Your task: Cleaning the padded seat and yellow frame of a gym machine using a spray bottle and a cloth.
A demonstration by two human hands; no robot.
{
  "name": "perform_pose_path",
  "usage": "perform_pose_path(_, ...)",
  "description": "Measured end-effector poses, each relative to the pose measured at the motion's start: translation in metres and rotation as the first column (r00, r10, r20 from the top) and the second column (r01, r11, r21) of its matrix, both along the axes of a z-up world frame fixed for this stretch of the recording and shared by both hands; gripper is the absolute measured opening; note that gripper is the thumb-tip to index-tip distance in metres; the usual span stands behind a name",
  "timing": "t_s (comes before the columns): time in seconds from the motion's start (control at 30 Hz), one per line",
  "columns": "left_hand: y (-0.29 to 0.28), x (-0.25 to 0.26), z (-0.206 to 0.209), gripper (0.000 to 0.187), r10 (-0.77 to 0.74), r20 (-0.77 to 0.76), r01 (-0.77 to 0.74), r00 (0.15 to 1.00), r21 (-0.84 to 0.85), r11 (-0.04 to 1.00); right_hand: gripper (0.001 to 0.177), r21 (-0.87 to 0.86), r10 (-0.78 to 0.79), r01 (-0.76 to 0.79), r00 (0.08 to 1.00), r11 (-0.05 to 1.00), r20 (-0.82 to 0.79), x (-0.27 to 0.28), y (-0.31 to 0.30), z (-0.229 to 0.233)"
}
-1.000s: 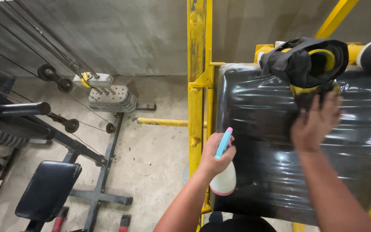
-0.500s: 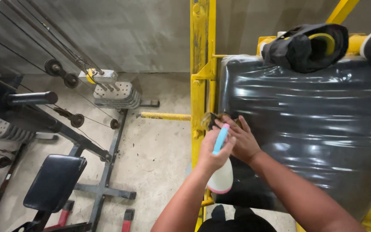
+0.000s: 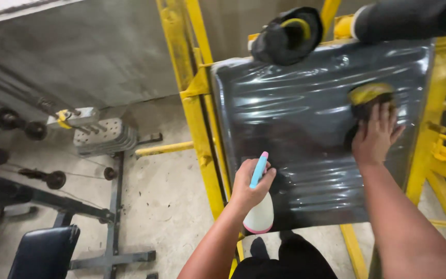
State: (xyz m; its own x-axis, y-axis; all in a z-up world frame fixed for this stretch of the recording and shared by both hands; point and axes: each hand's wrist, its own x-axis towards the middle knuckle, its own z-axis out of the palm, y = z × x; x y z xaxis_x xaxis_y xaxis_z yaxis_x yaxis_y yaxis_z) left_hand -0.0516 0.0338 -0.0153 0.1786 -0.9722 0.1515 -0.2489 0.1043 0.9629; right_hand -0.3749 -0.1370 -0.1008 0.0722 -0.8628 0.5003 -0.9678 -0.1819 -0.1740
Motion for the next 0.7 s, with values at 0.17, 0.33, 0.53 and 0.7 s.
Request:
perform_pose_path(0.17, -0.002, -0.023, 0.012, 0.018, -0.044, -0.043, 0.046, 0.998, 0.047, 0.998, 0.054, -0.258, 0.022, 0.076, 0.933, 0.963, 0.358, 0.078, 0.000, -0.004)
perform_pose_path(0.33, -0.017, -0.040, 0.003, 0.016, -0.017, 0.066, 0.020, 0.998, -0.040, 0.999, 0.058, -0.053, 0.310, -0.306, 0.944, 0.951, 0.115, 0.157, 0.053, 0.016)
perform_pose_path(0.53, -0.038, -0.087, 0.009, 0.019, 0.030, 0.028, -0.031, 0.999, 0.039, 0.999, 0.052, -0.015, 0.627, -0.629, 0.776, 0.777, -0.067, 0.078, 0.031, 0.008)
perform_pose_path(0.7, -0.052, -0.153, -0.004, 0.016, 0.019, -0.034, -0.017, 0.999, 0.052, 0.999, 0.048, 0.147, 0.355, -0.338, 0.928, 0.929, -0.108, -0.047, -0.012, 0.004)
